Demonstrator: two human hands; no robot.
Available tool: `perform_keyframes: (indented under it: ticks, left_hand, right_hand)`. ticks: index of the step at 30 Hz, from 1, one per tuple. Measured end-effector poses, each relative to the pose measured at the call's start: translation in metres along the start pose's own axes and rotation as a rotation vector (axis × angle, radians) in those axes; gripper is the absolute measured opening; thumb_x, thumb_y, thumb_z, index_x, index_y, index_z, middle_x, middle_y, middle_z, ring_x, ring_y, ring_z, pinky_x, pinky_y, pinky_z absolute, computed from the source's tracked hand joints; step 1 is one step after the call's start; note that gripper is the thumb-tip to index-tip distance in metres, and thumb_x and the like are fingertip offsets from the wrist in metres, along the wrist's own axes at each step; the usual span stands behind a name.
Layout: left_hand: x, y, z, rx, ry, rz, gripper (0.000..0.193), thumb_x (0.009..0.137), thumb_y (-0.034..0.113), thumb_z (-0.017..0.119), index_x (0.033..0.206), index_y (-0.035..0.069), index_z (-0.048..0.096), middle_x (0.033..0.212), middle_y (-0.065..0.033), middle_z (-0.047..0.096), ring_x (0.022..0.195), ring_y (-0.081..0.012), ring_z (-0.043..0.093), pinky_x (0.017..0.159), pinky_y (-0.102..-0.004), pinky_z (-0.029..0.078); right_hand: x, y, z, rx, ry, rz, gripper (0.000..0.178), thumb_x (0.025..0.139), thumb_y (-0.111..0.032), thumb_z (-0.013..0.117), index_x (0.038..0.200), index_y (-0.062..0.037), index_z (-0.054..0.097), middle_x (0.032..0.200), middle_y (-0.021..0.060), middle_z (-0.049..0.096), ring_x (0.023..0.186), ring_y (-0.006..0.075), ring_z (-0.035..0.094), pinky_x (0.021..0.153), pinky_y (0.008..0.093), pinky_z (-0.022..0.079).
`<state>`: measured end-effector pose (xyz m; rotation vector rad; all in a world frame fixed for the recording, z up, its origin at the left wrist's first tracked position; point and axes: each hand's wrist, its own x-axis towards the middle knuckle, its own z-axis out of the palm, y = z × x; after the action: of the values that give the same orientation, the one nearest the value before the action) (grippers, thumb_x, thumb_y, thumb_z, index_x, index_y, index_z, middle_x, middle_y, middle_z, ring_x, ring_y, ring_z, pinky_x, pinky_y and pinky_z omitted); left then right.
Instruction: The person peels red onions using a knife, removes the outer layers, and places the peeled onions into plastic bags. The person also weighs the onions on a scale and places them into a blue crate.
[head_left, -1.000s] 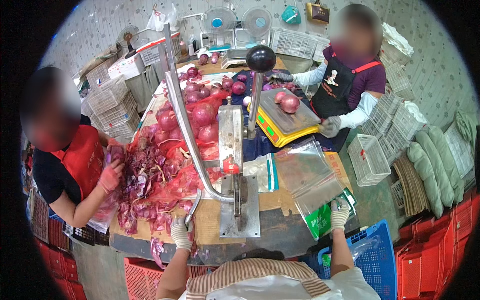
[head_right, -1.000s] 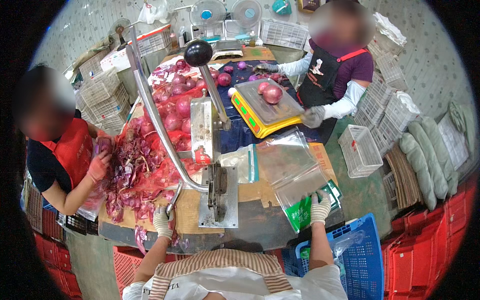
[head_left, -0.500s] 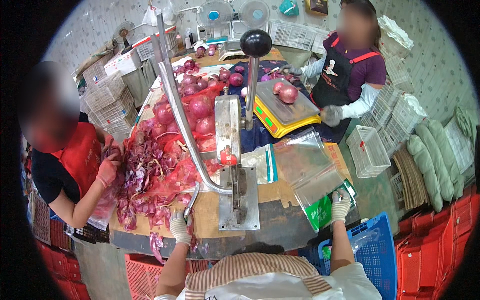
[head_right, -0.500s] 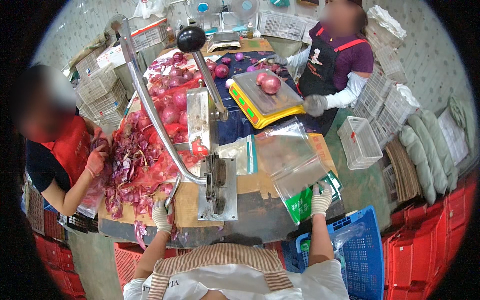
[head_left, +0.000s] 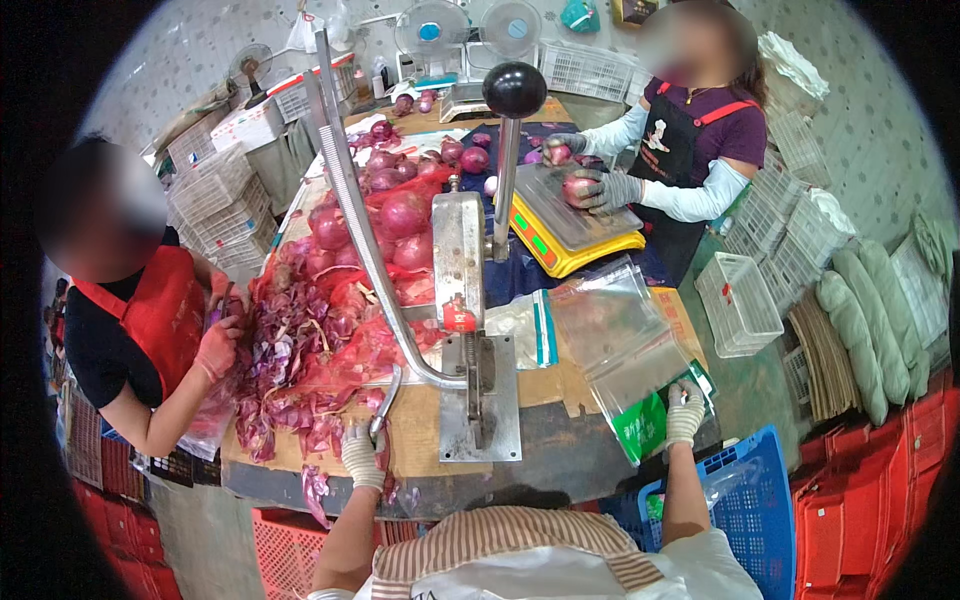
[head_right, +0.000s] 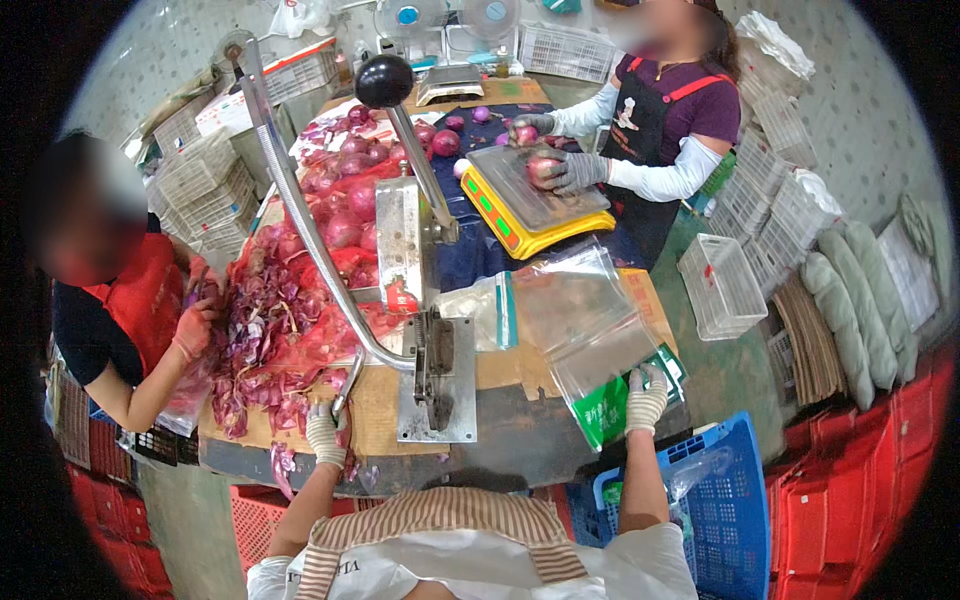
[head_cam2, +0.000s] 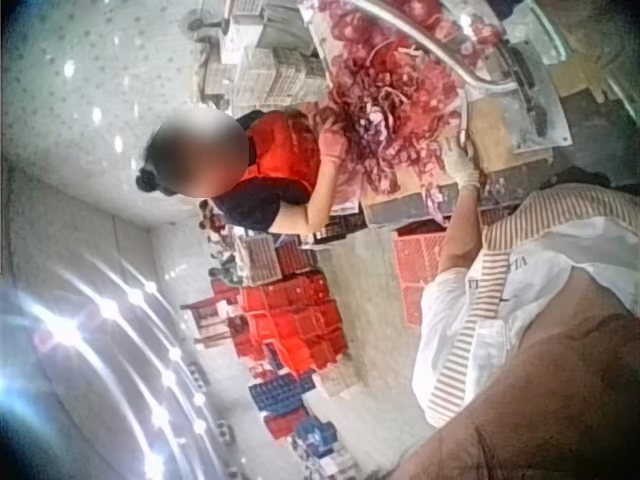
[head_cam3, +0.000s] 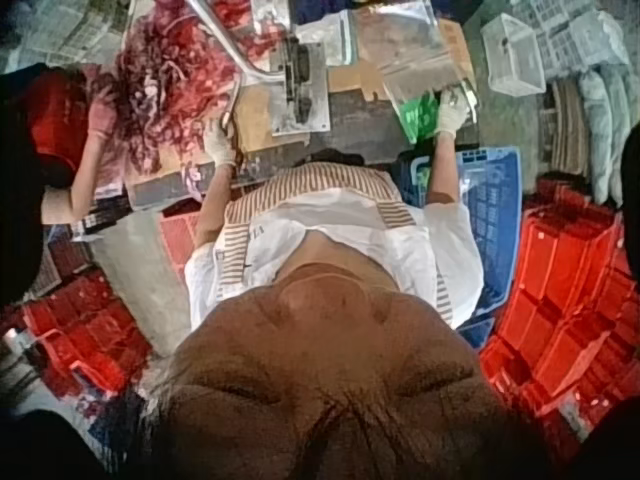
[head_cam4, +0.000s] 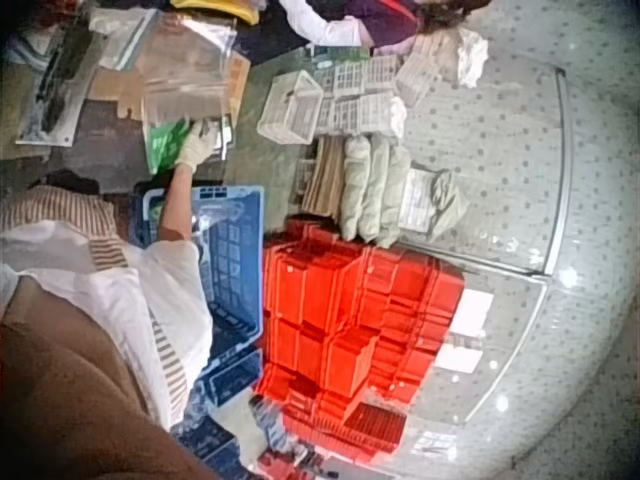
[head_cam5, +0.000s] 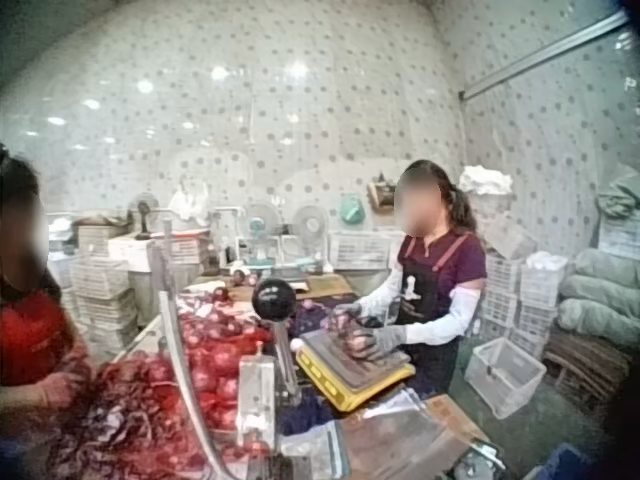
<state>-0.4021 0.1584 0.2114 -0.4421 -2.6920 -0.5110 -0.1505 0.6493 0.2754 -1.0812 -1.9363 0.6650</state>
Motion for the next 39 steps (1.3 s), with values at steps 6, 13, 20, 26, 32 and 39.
perform_keyframes:
  ticks: [6, 13, 20, 26, 32, 39]
  left_hand:
    - [-0.001, -0.002, 0.003, 0.002, 0.04, 0.023, 0.027, 0.072, 0.02, 0.062, 0.095, 0.008, 0.055, 0.087, -0.0181, 0.055, 0.081, -0.0362, 0.053, 0.073, -0.0454, 0.043]
    - [0.001, 0.011, -0.011, -0.015, -0.017, -0.038, 0.017, 0.075, 0.019, 0.058, 0.086, 0.006, 0.055, 0.083, -0.0178, 0.053, 0.079, -0.0355, 0.051, 0.071, -0.0446, 0.042]
    - [0.001, 0.008, -0.008, -0.032, -0.001, -0.038, 0.023, 0.072, 0.02, 0.059, 0.09, 0.008, 0.054, 0.09, -0.0188, 0.055, 0.085, -0.0359, 0.053, 0.075, -0.0445, 0.043]
    - [-0.001, 0.01, -0.012, -0.049, 0.007, -0.046, 0.024, 0.072, 0.022, 0.06, 0.091, 0.007, 0.055, 0.091, -0.0186, 0.055, 0.086, -0.0358, 0.053, 0.076, -0.0441, 0.043]
    - [0.002, 0.015, -0.016, -0.057, 0.072, 0.034, 0.023, 0.071, 0.021, 0.061, 0.089, 0.008, 0.054, 0.083, -0.0143, 0.055, 0.081, -0.0334, 0.053, 0.074, -0.0432, 0.043]
    - [0.001, 0.009, -0.01, -0.008, 0.102, 0.068, 0.023, 0.07, 0.019, 0.061, 0.088, 0.008, 0.054, 0.081, -0.0144, 0.054, 0.08, -0.0329, 0.053, 0.072, -0.0424, 0.044]
  right_hand:
    - [0.0, -0.002, -0.001, -0.01, -0.003, 0.02, 0.018, 0.076, -0.011, 0.062, 0.09, 0.0014, 0.061, 0.091, 0.0166, 0.061, 0.085, 0.0289, 0.056, 0.079, 0.0367, 0.043]
    - [0.0, 0.003, 0.001, 0.022, -0.02, 0.05, 0.02, 0.075, -0.011, 0.062, 0.09, 0.0012, 0.061, 0.093, 0.0174, 0.06, 0.088, 0.0292, 0.055, 0.082, 0.0373, 0.042]
    - [0.0, 0.014, 0.004, 0.015, -0.025, 0.026, 0.017, 0.075, -0.012, 0.062, 0.088, 0.0001, 0.061, 0.09, 0.0165, 0.06, 0.083, 0.0295, 0.055, 0.077, 0.0383, 0.043]
    - [0.0, 0.017, 0.007, -0.005, -0.02, 0.007, 0.017, 0.074, -0.011, 0.062, 0.087, -0.0001, 0.062, 0.089, 0.016, 0.061, 0.083, 0.0296, 0.056, 0.078, 0.0379, 0.043]
    - [-0.001, 0.013, 0.004, -0.029, -0.036, 0.034, 0.017, 0.075, -0.011, 0.062, 0.087, 0.001, 0.061, 0.088, 0.0154, 0.061, 0.083, 0.0287, 0.056, 0.078, 0.0373, 0.043]
    - [-0.001, 0.021, 0.008, 0.026, -0.015, 0.004, 0.015, 0.075, -0.009, 0.063, 0.086, 0.0007, 0.061, 0.09, 0.0148, 0.06, 0.084, 0.0271, 0.056, 0.079, 0.0361, 0.043]
